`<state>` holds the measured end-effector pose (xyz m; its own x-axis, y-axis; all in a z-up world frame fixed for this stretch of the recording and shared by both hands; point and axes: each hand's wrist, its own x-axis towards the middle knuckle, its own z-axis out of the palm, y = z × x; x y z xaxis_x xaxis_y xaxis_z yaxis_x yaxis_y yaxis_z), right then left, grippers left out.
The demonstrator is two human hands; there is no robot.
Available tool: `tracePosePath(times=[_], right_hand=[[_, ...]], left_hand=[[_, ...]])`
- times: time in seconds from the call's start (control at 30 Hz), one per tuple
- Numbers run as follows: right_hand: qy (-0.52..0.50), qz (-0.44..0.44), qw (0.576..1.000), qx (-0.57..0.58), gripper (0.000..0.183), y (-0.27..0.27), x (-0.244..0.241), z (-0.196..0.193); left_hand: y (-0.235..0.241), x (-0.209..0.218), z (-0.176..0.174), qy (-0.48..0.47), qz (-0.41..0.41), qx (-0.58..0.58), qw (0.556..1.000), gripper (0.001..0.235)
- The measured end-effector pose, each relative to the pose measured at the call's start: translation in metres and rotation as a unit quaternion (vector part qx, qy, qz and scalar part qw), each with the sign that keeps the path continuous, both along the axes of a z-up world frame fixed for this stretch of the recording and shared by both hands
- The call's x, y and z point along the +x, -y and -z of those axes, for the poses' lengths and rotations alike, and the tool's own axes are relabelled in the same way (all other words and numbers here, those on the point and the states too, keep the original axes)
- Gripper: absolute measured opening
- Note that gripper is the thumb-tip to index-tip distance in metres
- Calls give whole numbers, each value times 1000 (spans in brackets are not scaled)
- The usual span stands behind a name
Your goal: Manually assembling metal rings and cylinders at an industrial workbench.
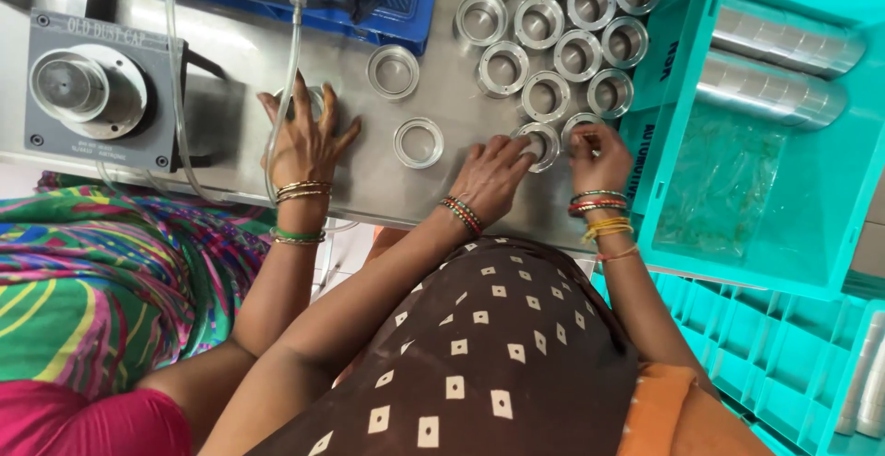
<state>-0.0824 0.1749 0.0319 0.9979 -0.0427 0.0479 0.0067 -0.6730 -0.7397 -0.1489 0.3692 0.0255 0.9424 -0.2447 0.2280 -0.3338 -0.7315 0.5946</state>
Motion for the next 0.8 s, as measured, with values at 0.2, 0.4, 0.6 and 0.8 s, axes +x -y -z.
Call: tracePosePath(times=[0.2, 0.4, 0.6, 0.8], right_hand=[[82, -92, 991, -44, 6, 0, -10, -2], [126, -109, 983, -78, 11, -5, -14, 2], [150, -167, 966, -125, 12, 3, 4, 6], [-43, -4, 995, 93, 2, 9, -12, 29]], left_hand=[[13, 6, 18, -15, 38, 39, 998, 38], [27, 18, 49, -30, 44, 119, 991, 23], [24, 20, 39, -40, 35, 78, 996, 21], [-5, 23, 10, -176, -137, -114, 968, 24]])
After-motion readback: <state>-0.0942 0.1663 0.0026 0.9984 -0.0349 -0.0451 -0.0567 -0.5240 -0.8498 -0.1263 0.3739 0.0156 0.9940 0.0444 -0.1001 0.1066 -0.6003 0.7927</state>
